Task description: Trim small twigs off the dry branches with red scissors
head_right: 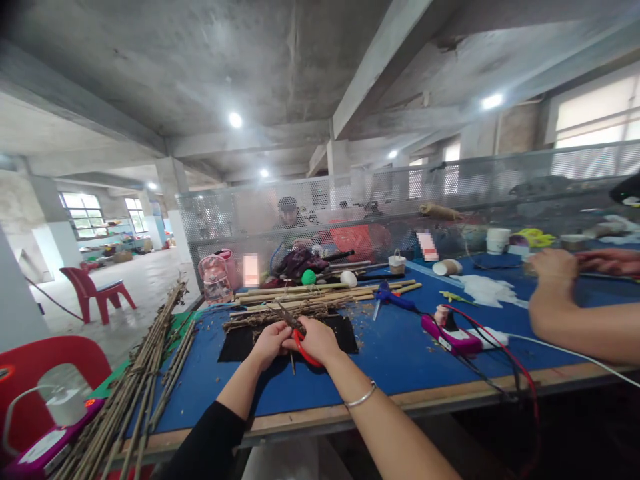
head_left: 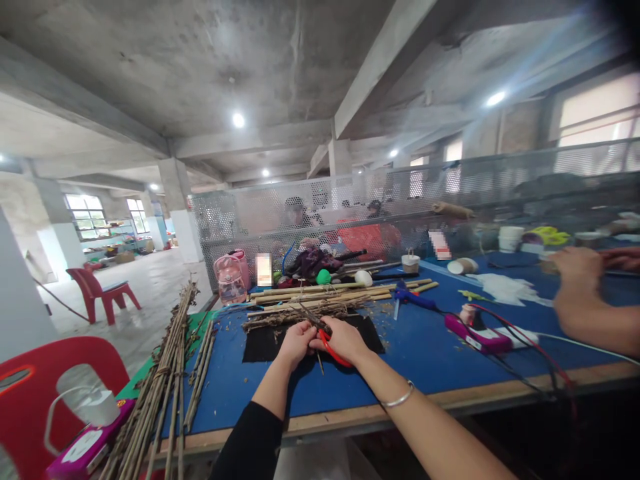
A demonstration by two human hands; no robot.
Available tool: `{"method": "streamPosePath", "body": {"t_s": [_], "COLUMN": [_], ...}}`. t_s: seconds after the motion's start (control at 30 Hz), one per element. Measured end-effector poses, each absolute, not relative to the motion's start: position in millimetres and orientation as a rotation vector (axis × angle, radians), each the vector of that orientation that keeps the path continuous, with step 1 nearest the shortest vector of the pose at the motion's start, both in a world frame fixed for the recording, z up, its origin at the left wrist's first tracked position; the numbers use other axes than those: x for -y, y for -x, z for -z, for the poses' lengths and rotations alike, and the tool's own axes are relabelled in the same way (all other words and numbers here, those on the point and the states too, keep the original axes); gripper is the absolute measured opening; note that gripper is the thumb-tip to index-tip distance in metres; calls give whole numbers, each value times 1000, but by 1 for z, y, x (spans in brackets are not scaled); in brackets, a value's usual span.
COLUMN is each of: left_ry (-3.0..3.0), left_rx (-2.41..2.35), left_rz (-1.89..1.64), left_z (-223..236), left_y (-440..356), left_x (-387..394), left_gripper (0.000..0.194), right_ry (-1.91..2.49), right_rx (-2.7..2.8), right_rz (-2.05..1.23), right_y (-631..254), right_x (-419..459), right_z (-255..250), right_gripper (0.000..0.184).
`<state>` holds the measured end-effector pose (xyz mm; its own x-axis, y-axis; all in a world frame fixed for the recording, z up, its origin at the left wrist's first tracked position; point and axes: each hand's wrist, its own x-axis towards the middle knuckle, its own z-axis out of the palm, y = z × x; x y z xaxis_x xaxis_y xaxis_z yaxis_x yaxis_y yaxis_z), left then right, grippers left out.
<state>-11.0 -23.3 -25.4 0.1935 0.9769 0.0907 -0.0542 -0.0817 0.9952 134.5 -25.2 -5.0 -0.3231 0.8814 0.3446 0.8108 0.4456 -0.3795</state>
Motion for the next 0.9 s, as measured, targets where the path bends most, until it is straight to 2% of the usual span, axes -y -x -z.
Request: {"method": "streamPosePath", "body": {"t_s": [0.27, 0.67, 0.9], "left_ry": [-1324, -1343, -1329], "left_rx": [-986, -1083, -1094], "left_rz": [-1162, -1229, -1212], "left_z": [27, 33, 26], "left_y": [11, 11, 9], "left_x": [22, 18, 23], "left_gripper": [42, 35, 32], "right_ry": [1499, 1368, 1323], "right_rx": [2207, 2214, 2163], "right_rz": [-145, -95, -138], "right_y": [-136, -135, -136], "right_x": [26, 24, 19], "right_z": [2, 8, 12], "right_gripper": [44, 55, 45]}}
